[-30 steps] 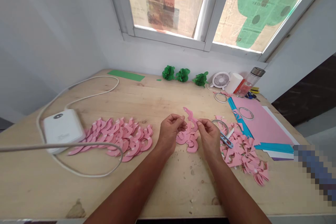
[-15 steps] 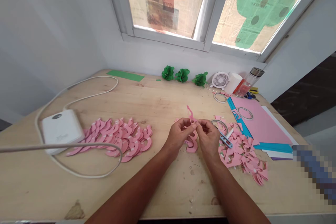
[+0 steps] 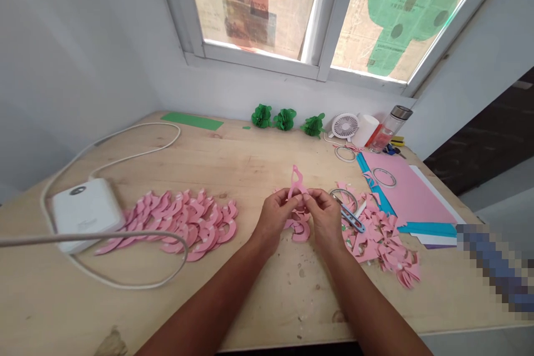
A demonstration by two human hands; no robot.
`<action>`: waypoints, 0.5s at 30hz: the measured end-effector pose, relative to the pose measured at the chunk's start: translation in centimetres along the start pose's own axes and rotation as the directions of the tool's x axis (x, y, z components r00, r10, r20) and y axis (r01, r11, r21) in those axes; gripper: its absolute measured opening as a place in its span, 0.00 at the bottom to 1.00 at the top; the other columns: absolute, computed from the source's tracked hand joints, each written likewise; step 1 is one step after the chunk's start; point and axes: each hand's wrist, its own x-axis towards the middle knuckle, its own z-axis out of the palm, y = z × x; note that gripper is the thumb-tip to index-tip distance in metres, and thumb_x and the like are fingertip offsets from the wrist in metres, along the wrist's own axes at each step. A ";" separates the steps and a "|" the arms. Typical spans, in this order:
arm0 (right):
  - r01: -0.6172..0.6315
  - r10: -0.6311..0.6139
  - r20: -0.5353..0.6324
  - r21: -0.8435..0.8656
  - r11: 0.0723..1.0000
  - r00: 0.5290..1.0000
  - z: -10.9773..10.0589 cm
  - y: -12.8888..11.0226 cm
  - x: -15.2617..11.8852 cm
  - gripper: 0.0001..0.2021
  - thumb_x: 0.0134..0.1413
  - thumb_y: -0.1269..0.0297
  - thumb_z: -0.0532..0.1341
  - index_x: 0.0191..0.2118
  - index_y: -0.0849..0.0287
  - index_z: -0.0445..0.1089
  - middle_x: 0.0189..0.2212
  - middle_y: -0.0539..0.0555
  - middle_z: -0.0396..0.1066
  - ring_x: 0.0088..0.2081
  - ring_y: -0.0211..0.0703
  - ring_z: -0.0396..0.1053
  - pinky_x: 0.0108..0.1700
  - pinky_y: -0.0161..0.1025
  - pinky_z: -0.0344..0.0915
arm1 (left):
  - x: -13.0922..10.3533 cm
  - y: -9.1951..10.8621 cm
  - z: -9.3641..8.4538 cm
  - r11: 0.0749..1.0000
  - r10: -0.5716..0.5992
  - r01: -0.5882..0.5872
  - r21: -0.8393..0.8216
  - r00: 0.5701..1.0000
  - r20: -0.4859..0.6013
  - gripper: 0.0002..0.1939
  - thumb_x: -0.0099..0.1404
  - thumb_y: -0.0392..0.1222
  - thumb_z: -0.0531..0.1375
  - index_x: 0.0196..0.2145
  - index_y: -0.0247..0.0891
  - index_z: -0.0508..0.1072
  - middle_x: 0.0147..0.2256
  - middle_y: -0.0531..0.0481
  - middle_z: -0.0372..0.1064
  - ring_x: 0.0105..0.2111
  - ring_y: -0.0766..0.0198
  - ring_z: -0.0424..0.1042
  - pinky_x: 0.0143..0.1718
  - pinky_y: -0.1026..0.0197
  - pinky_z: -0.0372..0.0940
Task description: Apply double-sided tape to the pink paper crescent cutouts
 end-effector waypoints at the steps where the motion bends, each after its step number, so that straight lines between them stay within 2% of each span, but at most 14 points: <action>1: 0.000 0.000 0.015 0.004 1.000 1.000 0.0 0.0 0.0 0.06 0.44 0.64 0.62 0.28 0.61 0.70 0.22 0.48 0.69 0.25 0.34 0.65 0.28 0.32 0.62 | 0.0 0.0 0.0 1.000 0.011 -0.012 -0.023 1.000 -0.009 0.10 0.48 0.43 0.63 0.27 0.33 0.72 0.25 0.50 0.68 0.25 0.67 0.66 0.25 0.66 0.60; 9: -0.002 0.005 0.064 -0.056 0.998 0.998 -0.3 0.7 0.1 0.07 0.45 0.63 0.61 0.30 0.61 0.70 0.24 0.49 0.69 0.25 0.35 0.65 0.29 0.32 0.61 | 0.2 -0.1 -0.2 0.991 0.046 -0.059 -0.116 0.993 -0.111 0.10 0.45 0.42 0.66 0.25 0.34 0.73 0.24 0.52 0.67 0.23 0.71 0.63 0.26 0.66 0.58; 15: 0.002 0.011 0.095 -0.135 0.991 0.995 -0.3 0.8 0.2 0.08 0.46 0.62 0.60 0.30 0.61 0.70 0.24 0.49 0.68 0.24 0.34 0.63 0.28 0.32 0.60 | 0.3 0.1 -0.3 0.985 0.040 -0.062 -0.159 0.989 -0.140 0.10 0.45 0.41 0.66 0.24 0.33 0.72 0.24 0.52 0.67 0.24 0.70 0.63 0.26 0.66 0.58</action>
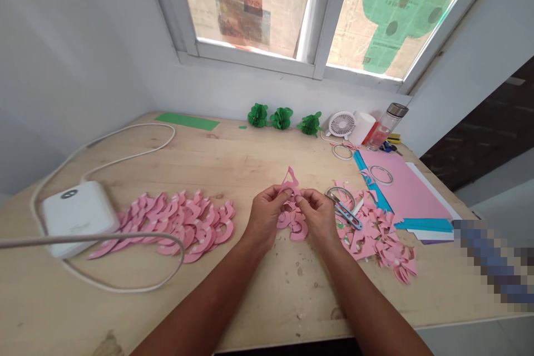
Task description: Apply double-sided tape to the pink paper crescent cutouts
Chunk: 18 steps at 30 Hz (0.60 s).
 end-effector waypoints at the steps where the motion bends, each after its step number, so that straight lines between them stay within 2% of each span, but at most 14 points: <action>1: 0.005 -0.005 0.001 -0.011 1.000 1.000 0.0 0.0 0.0 0.08 0.46 0.62 0.60 0.30 0.61 0.70 0.23 0.48 0.68 0.24 0.34 0.62 0.27 0.32 0.60 | 0.0 0.0 0.0 1.000 -0.001 0.001 -0.008 1.000 0.004 0.09 0.45 0.41 0.66 0.24 0.33 0.72 0.24 0.52 0.66 0.24 0.70 0.63 0.27 0.66 0.58; 7: -0.014 0.014 0.028 -0.019 1.000 1.000 0.0 -0.2 -0.1 0.07 0.45 0.62 0.60 0.29 0.61 0.70 0.23 0.48 0.68 0.24 0.34 0.63 0.28 0.32 0.60 | -0.2 0.1 -0.2 0.999 -0.021 0.022 -0.026 0.998 0.060 0.08 0.48 0.40 0.64 0.25 0.32 0.72 0.26 0.51 0.66 0.26 0.69 0.63 0.28 0.66 0.59; 14: -0.058 0.059 0.061 -0.021 0.998 0.996 -0.1 -0.1 0.2 0.07 0.45 0.62 0.60 0.28 0.61 0.69 0.21 0.48 0.68 0.24 0.34 0.63 0.27 0.32 0.58 | -0.1 -0.2 -0.3 1.000 0.012 -0.012 0.016 0.999 0.030 0.08 0.49 0.40 0.64 0.23 0.33 0.71 0.22 0.53 0.63 0.24 0.70 0.61 0.28 0.65 0.58; 18: -0.012 0.009 -0.026 -0.116 0.993 1.000 -1.1 -0.9 0.7 0.08 0.45 0.62 0.59 0.30 0.60 0.70 0.25 0.50 0.69 0.26 0.35 0.63 0.29 0.32 0.58 | 0.1 -0.2 -0.4 0.999 0.006 -0.005 0.039 1.000 -0.007 0.09 0.47 0.42 0.64 0.23 0.33 0.71 0.22 0.53 0.63 0.23 0.70 0.61 0.26 0.66 0.57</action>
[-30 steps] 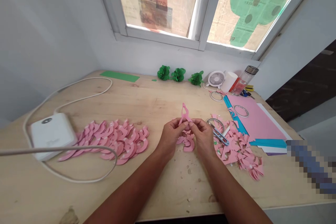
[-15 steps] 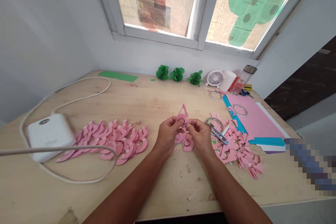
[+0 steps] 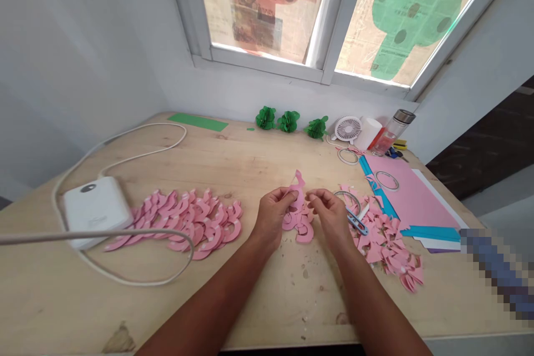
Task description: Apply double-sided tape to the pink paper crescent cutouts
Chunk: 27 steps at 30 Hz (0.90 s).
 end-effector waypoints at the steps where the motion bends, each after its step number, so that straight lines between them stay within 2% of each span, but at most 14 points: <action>1: 0.015 -0.016 -0.035 -0.029 0.999 0.999 -0.5 -0.3 0.2 0.08 0.46 0.62 0.59 0.30 0.60 0.70 0.27 0.50 0.70 0.27 0.35 0.64 0.29 0.33 0.58 | 0.1 0.0 0.0 1.000 -0.007 0.007 0.005 1.000 -0.010 0.09 0.47 0.42 0.64 0.23 0.33 0.70 0.22 0.53 0.63 0.23 0.70 0.61 0.26 0.66 0.57; 4: 0.036 -0.048 -0.086 -0.138 0.990 0.995 -2.6 -1.4 0.8 0.10 0.46 0.61 0.58 0.32 0.60 0.70 0.29 0.52 0.71 0.28 0.37 0.65 0.30 0.33 0.58 | 0.1 0.0 -0.1 1.000 -0.025 0.025 0.015 1.000 -0.012 0.10 0.45 0.42 0.65 0.23 0.33 0.70 0.22 0.53 0.63 0.23 0.70 0.61 0.26 0.66 0.57; 7: 0.047 -0.063 -0.041 -0.326 0.944 0.997 -5.0 -1.9 1.5 0.10 0.46 0.60 0.57 0.32 0.60 0.71 0.28 0.52 0.71 0.27 0.37 0.64 0.29 0.35 0.58 | 0.0 0.0 -0.1 0.999 -0.036 0.035 0.022 0.999 0.009 0.11 0.45 0.43 0.65 0.23 0.33 0.70 0.22 0.53 0.63 0.23 0.70 0.61 0.26 0.66 0.58; 10: 0.094 -0.127 -0.014 -0.590 0.802 0.992 -7.0 -1.2 2.3 0.10 0.47 0.62 0.56 0.32 0.60 0.72 0.28 0.52 0.72 0.29 0.40 0.66 0.32 0.36 0.59 | -0.1 0.2 0.0 0.999 -0.043 0.042 0.024 0.999 0.017 0.11 0.45 0.43 0.65 0.24 0.34 0.70 0.22 0.54 0.63 0.23 0.70 0.61 0.25 0.66 0.57; 14: 0.104 -0.196 -0.002 -0.842 0.530 0.981 -8.7 0.9 3.0 0.10 0.48 0.66 0.53 0.32 0.58 0.72 0.31 0.53 0.73 0.33 0.43 0.66 0.35 0.38 0.58 | -0.2 0.4 0.1 0.999 -0.045 0.045 0.010 0.999 0.001 0.10 0.44 0.42 0.65 0.23 0.34 0.70 0.21 0.54 0.63 0.21 0.71 0.61 0.24 0.66 0.57; 16: 0.133 -0.224 0.037 -0.894 0.429 0.974 -9.0 1.9 3.1 0.11 0.48 0.67 0.53 0.32 0.58 0.72 0.31 0.54 0.72 0.34 0.44 0.66 0.37 0.39 0.57 | -0.1 0.4 0.0 0.999 -0.041 0.041 0.012 0.999 -0.001 0.10 0.44 0.42 0.65 0.23 0.34 0.70 0.21 0.54 0.63 0.21 0.71 0.61 0.24 0.66 0.57; 18: 0.160 -0.231 0.075 -0.913 0.375 0.970 -9.1 2.6 3.1 0.11 0.49 0.68 0.53 0.33 0.58 0.72 0.32 0.55 0.72 0.35 0.44 0.65 0.38 0.39 0.57 | -0.2 0.4 0.0 0.999 -0.040 0.040 0.021 0.999 0.011 0.10 0.45 0.42 0.65 0.23 0.34 0.70 0.21 0.54 0.63 0.21 0.71 0.61 0.24 0.66 0.57; 22: 0.207 -0.210 0.143 -0.921 0.329 0.967 -9.0 3.3 3.2 0.11 0.50 0.70 0.52 0.34 0.57 0.71 0.32 0.54 0.71 0.37 0.45 0.63 0.39 0.39 0.55 | -0.1 0.3 -0.2 0.998 -0.046 0.045 0.031 0.998 0.032 0.09 0.48 0.43 0.64 0.24 0.34 0.70 0.22 0.54 0.62 0.22 0.71 0.61 0.25 0.66 0.57; 27: 0.228 -0.203 0.169 -0.921 0.316 0.965 -9.1 3.6 3.6 0.11 0.50 0.71 0.52 0.36 0.58 0.71 0.32 0.54 0.71 0.38 0.45 0.62 0.40 0.39 0.54 | 0.0 0.4 0.0 0.998 -0.055 0.055 0.007 0.998 0.003 0.10 0.46 0.41 0.65 0.24 0.34 0.70 0.22 0.54 0.62 0.22 0.71 0.60 0.25 0.67 0.58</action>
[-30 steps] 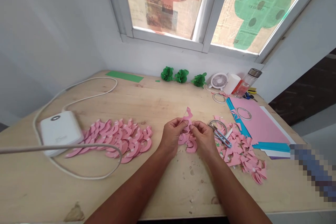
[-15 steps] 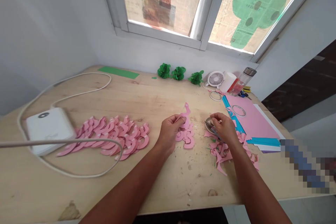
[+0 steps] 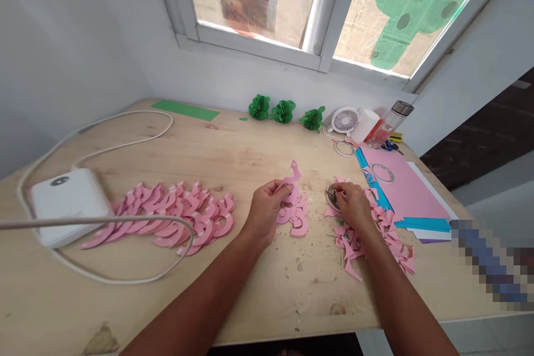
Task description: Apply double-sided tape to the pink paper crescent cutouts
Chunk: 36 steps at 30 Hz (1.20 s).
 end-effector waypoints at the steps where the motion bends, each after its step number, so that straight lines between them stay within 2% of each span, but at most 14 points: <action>1: 0.000 0.000 0.001 0.000 1.000 1.000 0.0 0.0 0.0 0.11 0.49 0.71 0.52 0.36 0.57 0.71 0.32 0.54 0.70 0.38 0.45 0.62 0.40 0.39 0.54 | 0.0 0.0 0.0 1.000 -0.004 0.004 -0.003 1.000 -0.003 0.10 0.45 0.41 0.65 0.24 0.34 0.70 0.22 0.54 0.62 0.22 0.71 0.60 0.25 0.67 0.58; 15: -0.001 0.001 0.029 -0.005 1.000 1.000 0.1 0.0 0.1 0.12 0.47 0.73 0.52 0.36 0.57 0.69 0.31 0.53 0.71 0.36 0.45 0.62 0.38 0.39 0.53 | 0.1 0.0 0.1 1.000 -0.020 0.020 -0.024 1.000 -0.019 0.11 0.43 0.42 0.66 0.24 0.34 0.70 0.23 0.53 0.63 0.23 0.70 0.62 0.24 0.67 0.59; 36: -0.036 0.036 0.006 0.025 0.999 0.999 0.4 0.0 0.1 0.08 0.46 0.72 0.52 0.31 0.57 0.66 0.31 0.53 0.70 0.36 0.44 0.62 0.38 0.38 0.54 | 0.2 -0.2 0.0 1.000 -0.021 0.021 -0.021 1.000 -0.010 0.10 0.45 0.41 0.65 0.24 0.34 0.70 0.23 0.53 0.64 0.23 0.70 0.62 0.24 0.67 0.58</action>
